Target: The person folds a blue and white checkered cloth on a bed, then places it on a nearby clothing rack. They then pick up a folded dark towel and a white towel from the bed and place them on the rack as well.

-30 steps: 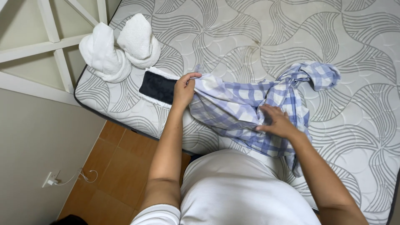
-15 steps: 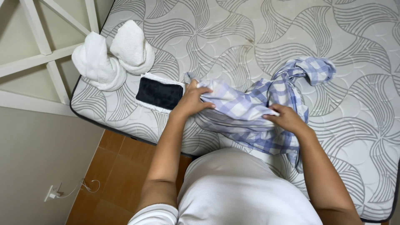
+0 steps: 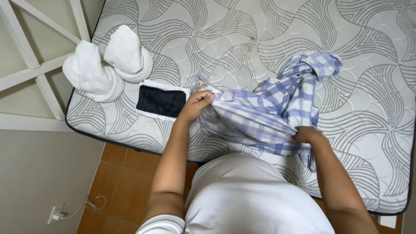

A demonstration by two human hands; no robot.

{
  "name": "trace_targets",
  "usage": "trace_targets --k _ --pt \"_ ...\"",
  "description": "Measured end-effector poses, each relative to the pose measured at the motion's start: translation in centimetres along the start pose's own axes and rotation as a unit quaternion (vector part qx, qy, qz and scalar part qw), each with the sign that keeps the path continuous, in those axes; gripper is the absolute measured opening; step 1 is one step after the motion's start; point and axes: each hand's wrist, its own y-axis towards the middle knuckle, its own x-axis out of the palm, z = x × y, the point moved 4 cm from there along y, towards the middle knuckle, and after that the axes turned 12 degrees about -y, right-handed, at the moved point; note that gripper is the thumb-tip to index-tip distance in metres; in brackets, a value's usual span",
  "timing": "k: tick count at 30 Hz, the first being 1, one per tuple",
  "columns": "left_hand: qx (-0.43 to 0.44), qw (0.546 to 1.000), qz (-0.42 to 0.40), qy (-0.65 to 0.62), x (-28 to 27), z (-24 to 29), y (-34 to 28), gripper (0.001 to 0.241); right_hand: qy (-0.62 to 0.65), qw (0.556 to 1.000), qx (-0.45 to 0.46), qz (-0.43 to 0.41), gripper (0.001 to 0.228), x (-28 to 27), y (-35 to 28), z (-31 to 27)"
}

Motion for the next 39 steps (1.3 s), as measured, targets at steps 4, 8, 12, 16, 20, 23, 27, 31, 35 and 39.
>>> trace_targets --k 4,8,12,16,20,23,27,31,35,39 --pt "-0.056 0.991 0.053 -0.109 -0.2 1.4 -0.7 0.027 0.021 0.995 0.101 0.007 0.08 0.6 0.7 6.2" --pt "-0.005 0.991 0.135 -0.007 -1.5 -1.4 -1.4 0.039 0.194 0.959 0.087 0.19 0.061 -0.6 0.3 12.0" --pt "-0.071 0.957 0.264 0.094 -1.6 -2.3 -1.8 0.046 0.368 0.868 0.087 0.321 0.024 -5.4 -4.3 12.9" --pt "0.006 0.959 0.245 0.144 -1.1 -3.4 -2.0 0.032 0.52 0.781 -0.018 0.344 0.027 -9.0 -3.4 11.2" --pt "-0.048 0.956 0.239 0.163 2.5 0.0 -3.2 0.014 0.518 0.759 -0.24 0.315 0.034 -13.2 -1.7 5.6" --pt "-0.109 0.953 0.23 0.164 4.8 0.6 -4.5 0.013 0.454 0.78 -0.32 0.289 0.04 -14.5 3.1 1.4" --pt "-0.097 0.936 0.222 0.254 7.2 0.4 -6.7 0.019 0.35 0.842 -0.273 0.308 0.074 -13.7 13.1 -1.2" --pt "-0.054 0.926 0.24 0.288 9.1 3.6 -8.1 0.015 0.232 0.912 -0.189 0.282 0.114 -13.7 15.6 -1.9" --pt "-0.179 0.917 0.227 0.275 9.4 2.8 -9.2 0.031 0.249 0.942 -0.06 0.217 0.133 -10.6 20.8 -0.6" --pt "-0.215 0.913 0.189 0.292 10.5 4.3 -8.1 0.044 0.336 0.9 -0.245 0.135 0.111 -7.8 23.7 -1.1"
